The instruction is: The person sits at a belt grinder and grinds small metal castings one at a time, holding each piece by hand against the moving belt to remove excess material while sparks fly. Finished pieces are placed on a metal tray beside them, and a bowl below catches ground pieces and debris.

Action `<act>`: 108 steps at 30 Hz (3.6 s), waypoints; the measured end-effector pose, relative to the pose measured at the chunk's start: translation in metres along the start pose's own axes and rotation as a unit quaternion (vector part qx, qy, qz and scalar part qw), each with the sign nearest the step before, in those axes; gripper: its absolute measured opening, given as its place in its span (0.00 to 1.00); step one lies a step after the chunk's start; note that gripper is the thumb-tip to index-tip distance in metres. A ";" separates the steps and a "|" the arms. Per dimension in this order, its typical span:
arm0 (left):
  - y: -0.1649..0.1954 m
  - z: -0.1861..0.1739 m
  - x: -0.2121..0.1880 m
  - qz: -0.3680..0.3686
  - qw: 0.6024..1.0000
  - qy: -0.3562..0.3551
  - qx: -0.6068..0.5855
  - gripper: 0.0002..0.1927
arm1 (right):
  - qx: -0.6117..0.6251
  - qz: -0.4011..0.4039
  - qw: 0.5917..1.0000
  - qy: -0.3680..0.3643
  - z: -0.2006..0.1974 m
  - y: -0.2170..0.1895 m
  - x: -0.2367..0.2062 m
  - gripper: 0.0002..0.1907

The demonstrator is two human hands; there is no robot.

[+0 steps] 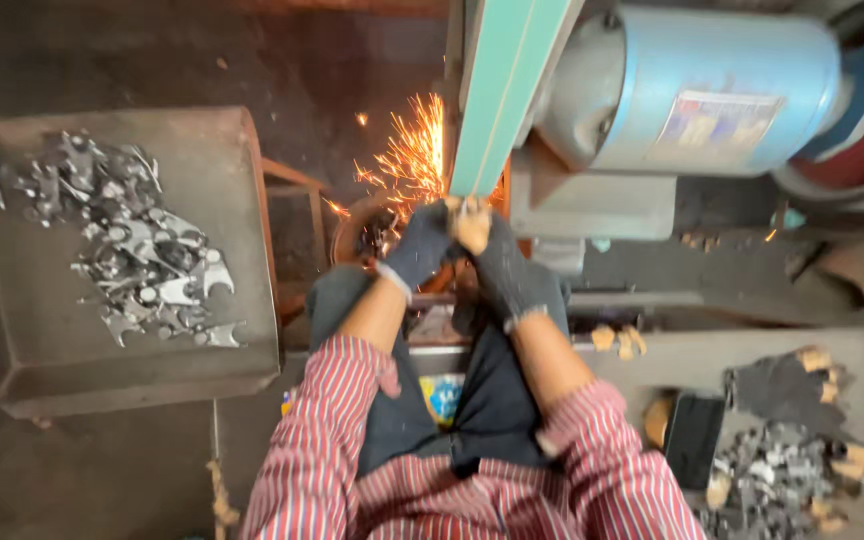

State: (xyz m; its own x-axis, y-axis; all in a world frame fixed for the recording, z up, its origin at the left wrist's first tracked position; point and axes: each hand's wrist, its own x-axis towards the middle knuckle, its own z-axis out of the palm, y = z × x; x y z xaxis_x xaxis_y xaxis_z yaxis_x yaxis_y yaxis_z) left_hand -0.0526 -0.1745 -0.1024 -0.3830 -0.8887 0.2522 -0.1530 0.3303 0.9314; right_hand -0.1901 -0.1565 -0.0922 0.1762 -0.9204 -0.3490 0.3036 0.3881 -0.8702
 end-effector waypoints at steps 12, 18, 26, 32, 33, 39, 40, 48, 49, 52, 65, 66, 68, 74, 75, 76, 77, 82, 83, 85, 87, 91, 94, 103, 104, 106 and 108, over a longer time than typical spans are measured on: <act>0.024 -0.001 -0.007 -0.116 0.975 0.039 -0.186 0.15 | -0.045 -0.068 0.996 -0.027 -0.001 -0.018 -0.029 0.16; 0.102 -0.026 -0.032 -0.112 0.962 -0.092 -0.231 0.27 | 0.000 0.044 0.998 -0.038 0.000 -0.051 -0.076 0.23; 0.079 -0.023 -0.028 -0.159 0.982 0.100 0.004 0.18 | -0.156 -0.048 0.983 0.081 0.011 -0.033 -0.045 0.16; 0.053 -0.001 -0.011 -0.264 0.941 0.208 0.042 0.19 | -0.208 -0.043 0.970 0.115 0.024 -0.032 -0.020 0.16; 0.053 0.003 -0.004 -0.291 0.935 0.194 0.054 0.19 | -0.197 -0.033 0.972 0.124 0.022 -0.037 -0.021 0.15; 0.071 -0.006 -0.002 -0.147 0.984 0.016 0.095 0.18 | 0.056 -0.006 0.986 0.156 0.006 -0.054 -0.048 0.15; 0.074 -0.009 -0.006 -0.182 0.983 0.014 0.027 0.17 | 0.063 -0.026 0.986 0.155 0.004 -0.052 -0.049 0.15; 0.059 0.022 0.016 -0.315 0.798 0.162 -0.487 0.13 | 0.198 0.002 0.974 0.113 -0.016 -0.024 0.014 0.13; 0.058 0.021 0.018 -0.297 0.850 0.198 -0.387 0.16 | 0.200 0.006 0.976 0.080 -0.017 -0.020 0.015 0.15; 0.068 -0.010 0.000 -0.212 0.973 0.041 -0.084 0.21 | 0.144 -0.088 0.985 0.022 -0.018 -0.022 -0.001 0.15; 0.034 -0.212 -0.259 -0.258 0.822 0.104 0.497 0.08 | -0.481 -0.029 0.863 -0.153 0.117 -0.068 -0.121 0.25; 0.037 -0.214 -0.249 -0.264 0.820 0.080 0.501 0.09 | -0.537 -0.012 0.828 -0.160 0.120 -0.066 -0.122 0.28; 0.055 -0.216 -0.224 -0.272 0.816 0.030 0.509 0.10 | -0.556 -0.071 0.803 -0.202 0.119 -0.060 -0.124 0.29; 0.142 -0.110 -0.158 -0.178 0.907 0.327 0.198 0.23 | -0.281 0.000 0.957 -0.077 0.089 -0.033 -0.129 0.28; 0.151 -0.083 -0.148 -0.052 0.919 0.338 0.195 0.16 | -0.189 0.003 0.981 -0.040 0.083 -0.027 -0.126 0.28; 0.156 -0.061 -0.135 -0.111 0.928 0.287 0.212 0.17 | -0.165 0.013 0.986 -0.024 0.076 -0.022 -0.123 0.27; 0.160 -0.043 -0.123 -0.166 0.930 0.233 0.230 0.18 | -0.141 0.020 0.990 -0.007 0.067 -0.019 -0.119 0.27; 0.163 -0.047 -0.097 -0.302 0.950 0.024 0.072 0.20 | -0.060 0.094 0.988 -0.108 0.020 -0.033 -0.114 0.27; 0.159 -0.057 -0.094 -0.361 0.932 -0.012 -0.012 0.20 | -0.025 0.096 0.987 -0.125 0.014 -0.038 -0.112 0.26; 0.146 -0.064 -0.082 -0.401 0.913 -0.029 -0.063 0.21 | -0.004 0.106 0.987 -0.123 0.011 -0.045 -0.098 0.22; 0.123 -0.054 -0.063 -0.363 0.932 0.009 -0.001 0.21 | -0.037 0.119 0.989 -0.083 0.015 -0.046 -0.073 0.20; 0.061 0.008 -0.014 -0.154 0.946 0.195 0.208 0.15 | 0.299 0.086 0.950 -0.036 0.028 -0.028 -0.012 0.15; 0.033 0.022 -0.026 -0.133 0.960 0.237 0.062 0.16 | 0.252 0.052 0.966 -0.032 0.031 -0.015 -0.001 0.13; 0.019 0.032 -0.011 -0.179 0.940 0.240 -0.162 0.13 | -0.119 -0.025 0.978 0.172 0.013 -0.045 -0.034 0.14; 0.021 0.038 -0.004 -0.165 0.950 0.241 -0.110 0.13 | -0.102 -0.043 0.980 0.167 0.012 -0.049 -0.037 0.15; 0.026 0.042 0.003 -0.153 0.963 0.214 -0.055 0.13 | -0.048 -0.038 0.983 0.173 0.011 -0.051 -0.038 0.17; 0.030 0.034 -0.001 -0.146 0.976 0.159 -0.040 0.12 | 0.034 -0.001 0.982 0.186 0.013 -0.045 -0.036 0.19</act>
State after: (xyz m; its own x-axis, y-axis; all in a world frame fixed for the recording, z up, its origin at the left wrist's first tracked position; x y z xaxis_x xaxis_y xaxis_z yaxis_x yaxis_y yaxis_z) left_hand -0.0880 -0.1530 -0.0832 -0.0295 -0.9991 0.0299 -0.1374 0.0337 0.9899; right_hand -0.1979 -0.1400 -0.0354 -0.1743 -0.8702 -0.4608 0.3671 0.3768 -0.8504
